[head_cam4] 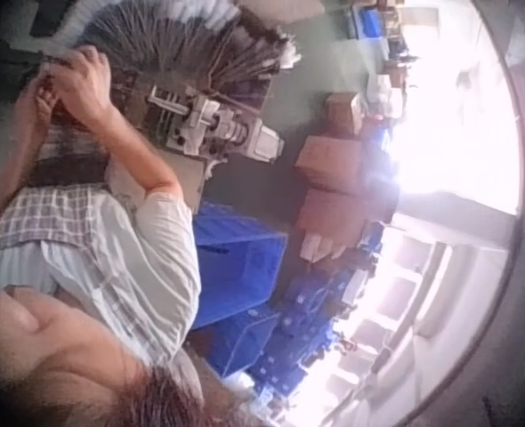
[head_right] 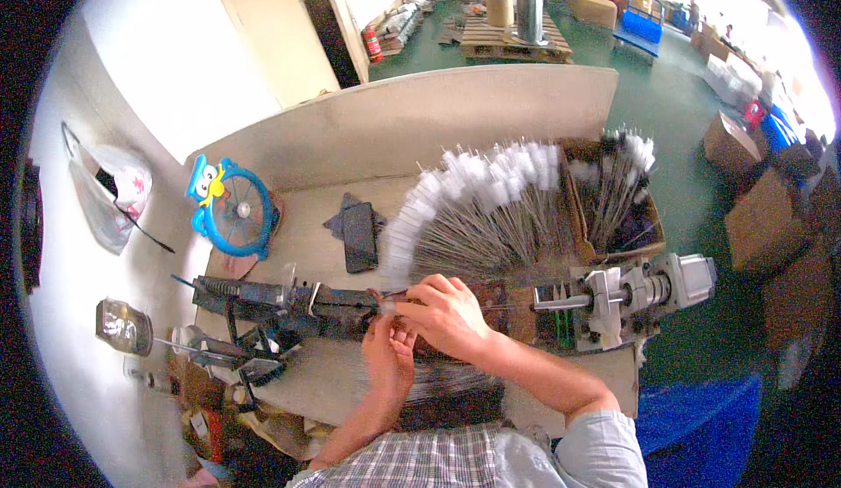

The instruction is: Assembling industrial brushes by inserting bristles into ferrules and using a machine to secure them.

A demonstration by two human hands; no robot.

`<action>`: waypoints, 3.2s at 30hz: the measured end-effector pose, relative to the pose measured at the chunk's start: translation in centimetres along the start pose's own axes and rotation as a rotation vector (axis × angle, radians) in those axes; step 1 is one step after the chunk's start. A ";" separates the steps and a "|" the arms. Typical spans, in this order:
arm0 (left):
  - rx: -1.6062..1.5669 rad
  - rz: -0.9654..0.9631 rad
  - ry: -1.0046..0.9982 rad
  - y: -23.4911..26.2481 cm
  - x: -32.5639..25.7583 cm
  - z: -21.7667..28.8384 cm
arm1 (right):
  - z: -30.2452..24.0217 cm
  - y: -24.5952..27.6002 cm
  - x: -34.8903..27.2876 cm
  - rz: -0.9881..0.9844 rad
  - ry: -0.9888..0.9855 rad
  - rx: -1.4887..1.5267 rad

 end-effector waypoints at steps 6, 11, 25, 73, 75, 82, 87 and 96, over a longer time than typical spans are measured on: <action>0.028 -0.044 -0.035 -0.6 -0.3 -0.2 | 0.1 0.8 -0.1 0.043 -0.039 0.053; -0.020 -0.012 0.055 -0.8 -0.2 -0.1 | -0.1 -0.4 0.1 0.013 -0.072 0.037; -0.055 0.003 0.004 -0.8 -0.3 -0.3 | -0.4 0.0 -0.4 0.058 -0.081 -0.022; 0.056 0.626 -0.324 30.1 -4.5 19.2 | 3.8 -0.7 -15.3 -0.498 -0.375 -0.065; 0.207 0.850 -0.468 29.6 -7.1 23.6 | 3.9 -0.9 -15.3 -0.605 -0.367 -0.088; 0.265 0.930 -0.606 35.3 -7.4 25.0 | 3.7 1.4 -14.6 -0.589 -0.436 -0.104; 0.069 0.668 -0.323 26.7 -5.2 14.9 | 4.1 0.9 -14.7 -0.656 -0.463 -0.097; 0.272 0.026 0.185 6.2 -1.8 -0.6 | 3.7 0.4 -14.6 -0.678 -0.399 -0.015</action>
Point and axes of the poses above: each hand's wrist, its own x-axis towards the middle knuckle, its own y-axis out of the back of the hand, z = x × y, the point moved 8 cm from there along x, towards the middle knuckle, and after that the axes turned 4 degrees about y, right-handed, at the moved point
